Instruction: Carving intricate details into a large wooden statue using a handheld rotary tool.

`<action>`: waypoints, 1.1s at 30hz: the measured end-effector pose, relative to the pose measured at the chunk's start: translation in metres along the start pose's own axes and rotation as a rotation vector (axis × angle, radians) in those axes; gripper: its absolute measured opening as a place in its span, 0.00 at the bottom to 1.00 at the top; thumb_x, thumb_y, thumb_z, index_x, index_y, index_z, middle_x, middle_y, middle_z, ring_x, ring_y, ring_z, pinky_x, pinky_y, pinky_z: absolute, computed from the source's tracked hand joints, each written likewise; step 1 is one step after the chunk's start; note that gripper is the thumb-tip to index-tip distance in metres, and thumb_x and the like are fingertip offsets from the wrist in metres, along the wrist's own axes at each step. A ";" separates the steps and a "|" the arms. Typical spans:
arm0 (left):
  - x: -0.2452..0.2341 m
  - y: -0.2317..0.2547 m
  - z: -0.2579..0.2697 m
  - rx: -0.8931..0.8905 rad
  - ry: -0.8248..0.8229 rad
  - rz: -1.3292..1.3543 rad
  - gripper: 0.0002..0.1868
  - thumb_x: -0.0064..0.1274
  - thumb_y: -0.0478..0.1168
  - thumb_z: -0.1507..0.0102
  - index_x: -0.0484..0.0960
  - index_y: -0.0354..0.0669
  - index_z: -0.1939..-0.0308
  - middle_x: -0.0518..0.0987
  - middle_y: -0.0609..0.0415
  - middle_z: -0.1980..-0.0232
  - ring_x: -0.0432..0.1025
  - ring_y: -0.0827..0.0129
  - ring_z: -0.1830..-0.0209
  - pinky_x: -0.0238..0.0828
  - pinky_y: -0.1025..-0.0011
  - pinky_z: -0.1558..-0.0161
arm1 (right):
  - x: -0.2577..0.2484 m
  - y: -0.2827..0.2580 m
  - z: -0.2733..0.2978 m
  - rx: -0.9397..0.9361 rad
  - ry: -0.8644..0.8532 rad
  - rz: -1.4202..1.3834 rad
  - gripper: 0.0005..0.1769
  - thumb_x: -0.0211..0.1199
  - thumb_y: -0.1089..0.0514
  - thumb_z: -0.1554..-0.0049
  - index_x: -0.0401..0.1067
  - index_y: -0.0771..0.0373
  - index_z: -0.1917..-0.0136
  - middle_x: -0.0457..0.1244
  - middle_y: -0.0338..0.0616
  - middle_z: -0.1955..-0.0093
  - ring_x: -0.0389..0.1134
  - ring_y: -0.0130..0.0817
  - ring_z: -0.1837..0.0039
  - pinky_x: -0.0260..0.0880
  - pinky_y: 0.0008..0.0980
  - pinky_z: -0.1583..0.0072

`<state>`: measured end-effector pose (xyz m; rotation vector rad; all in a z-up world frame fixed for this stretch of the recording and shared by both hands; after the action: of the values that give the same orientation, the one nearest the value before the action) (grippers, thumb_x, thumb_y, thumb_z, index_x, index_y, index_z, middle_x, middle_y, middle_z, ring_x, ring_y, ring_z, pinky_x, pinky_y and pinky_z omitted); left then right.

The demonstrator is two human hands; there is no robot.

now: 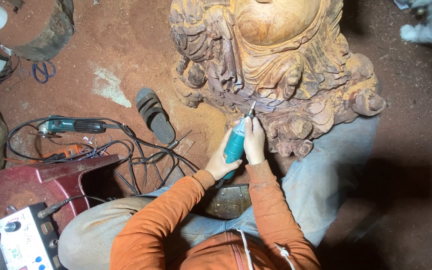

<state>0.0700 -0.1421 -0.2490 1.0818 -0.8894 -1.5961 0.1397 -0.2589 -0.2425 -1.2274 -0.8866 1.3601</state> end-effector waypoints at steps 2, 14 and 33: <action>0.000 -0.003 -0.001 0.000 0.007 0.002 0.58 0.66 0.47 0.48 0.47 0.68 0.20 0.72 0.33 0.33 0.68 0.40 0.33 0.66 0.49 0.35 | 0.001 0.000 0.000 0.019 -0.008 0.004 0.23 0.50 0.43 0.33 0.73 0.61 0.39 0.68 0.60 0.47 0.69 0.55 0.41 0.66 0.52 0.42; -0.039 -0.016 -0.001 0.007 -0.010 -0.078 0.61 0.69 0.47 0.53 0.50 0.71 0.20 0.72 0.39 0.31 0.71 0.44 0.36 0.70 0.52 0.36 | 0.026 0.024 -0.003 0.095 -0.120 -0.062 0.25 0.56 0.42 0.35 0.74 0.60 0.35 0.69 0.54 0.41 0.69 0.45 0.36 0.69 0.48 0.40; -0.120 0.061 -0.049 0.160 -0.334 -0.994 0.60 0.62 0.53 0.52 0.44 0.80 0.21 0.76 0.37 0.44 0.75 0.39 0.44 0.72 0.50 0.38 | 0.059 0.054 -0.026 0.299 -0.121 -0.784 0.31 0.61 0.43 0.35 0.66 0.70 0.31 0.64 0.60 0.36 0.67 0.50 0.35 0.72 0.57 0.39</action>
<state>0.1508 -0.0440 -0.1822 1.5227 -0.7223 -2.6106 0.1582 -0.2132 -0.3113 -0.4747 -1.0530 0.8806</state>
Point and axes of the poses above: each hand's wrist, its own z-axis away from the middle knuckle, its own x-axis out of the palm, y = z × x, the point moved 5 cm from there along -z, towards the middle knuckle
